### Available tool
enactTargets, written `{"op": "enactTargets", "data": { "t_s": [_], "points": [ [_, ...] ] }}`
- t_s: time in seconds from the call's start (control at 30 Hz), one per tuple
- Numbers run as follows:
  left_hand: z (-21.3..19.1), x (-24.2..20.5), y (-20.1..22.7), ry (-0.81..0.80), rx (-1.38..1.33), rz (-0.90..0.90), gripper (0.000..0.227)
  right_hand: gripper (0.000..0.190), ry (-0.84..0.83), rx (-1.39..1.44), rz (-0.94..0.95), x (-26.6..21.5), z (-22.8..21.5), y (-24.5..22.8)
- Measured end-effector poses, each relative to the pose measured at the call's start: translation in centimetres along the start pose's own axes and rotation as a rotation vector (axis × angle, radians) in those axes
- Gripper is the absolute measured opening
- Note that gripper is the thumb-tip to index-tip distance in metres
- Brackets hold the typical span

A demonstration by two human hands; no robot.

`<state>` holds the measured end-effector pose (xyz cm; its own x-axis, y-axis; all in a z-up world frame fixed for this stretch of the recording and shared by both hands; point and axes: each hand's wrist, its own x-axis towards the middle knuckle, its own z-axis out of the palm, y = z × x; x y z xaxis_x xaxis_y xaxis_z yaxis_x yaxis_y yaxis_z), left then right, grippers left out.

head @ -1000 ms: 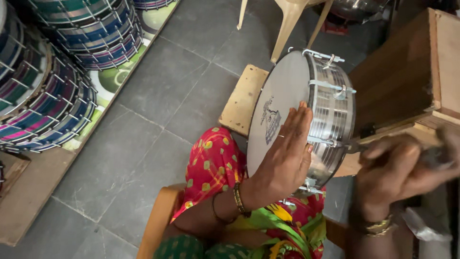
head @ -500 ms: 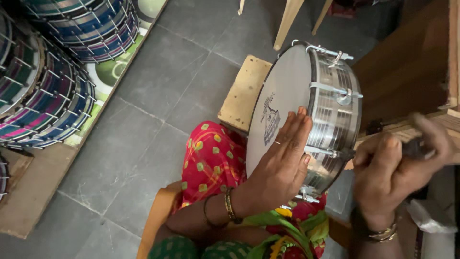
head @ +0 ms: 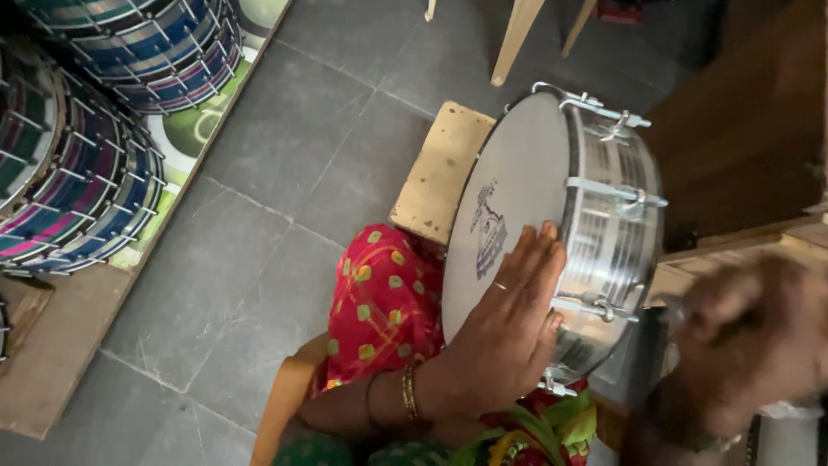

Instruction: The person uses a wrench to tighten the lugs on a small silver drum held in their lap. They rotate the drum to access different lugs and continue tightening them throughout the clip.

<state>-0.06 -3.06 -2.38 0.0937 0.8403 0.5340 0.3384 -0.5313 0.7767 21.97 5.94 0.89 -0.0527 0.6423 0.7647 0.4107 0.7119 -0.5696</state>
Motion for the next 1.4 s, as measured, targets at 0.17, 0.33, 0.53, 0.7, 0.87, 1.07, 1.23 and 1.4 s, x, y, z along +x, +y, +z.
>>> {"op": "enactTargets", "data": {
  "t_s": [0.17,0.33,0.53,0.7,0.87,1.07,1.23,1.4],
  "points": [
    [-0.2,1.0,0.1,-0.033,-0.034,-0.034,0.064,0.022,0.146,-0.64,-0.695,-6.1,-2.2,5.5],
    [-0.3,1.1,0.4,-0.017,-0.04,-0.051,0.062,0.022,0.009,-0.136,-0.469,-6.8,-1.7,4.6],
    [-0.8,0.1,0.5,-0.036,-0.025,-0.008,0.062,0.024,-0.036,0.065,0.19,-1.6,0.7,1.1],
    [-0.9,-0.1,0.3,-0.053,-0.015,-0.004,0.06,0.025,-0.035,0.257,0.504,2.0,3.2,-0.2],
    [-0.8,0.1,0.4,-0.062,-0.053,-0.041,0.061,0.027,0.054,0.399,0.521,1.5,4.1,-1.7],
    [-0.9,0.6,0.2,-0.073,-0.083,-0.066,0.061,0.027,0.108,0.128,0.119,-0.3,2.6,-0.2],
    [-0.9,0.4,0.6,-0.023,-0.07,-0.053,0.058,0.028,0.154,-0.022,-0.168,-2.2,1.9,0.9],
    [-0.4,0.4,0.8,-0.001,-0.087,-0.06,0.058,0.029,0.171,-0.054,-0.257,-3.5,2.2,1.2]
  ]
}}
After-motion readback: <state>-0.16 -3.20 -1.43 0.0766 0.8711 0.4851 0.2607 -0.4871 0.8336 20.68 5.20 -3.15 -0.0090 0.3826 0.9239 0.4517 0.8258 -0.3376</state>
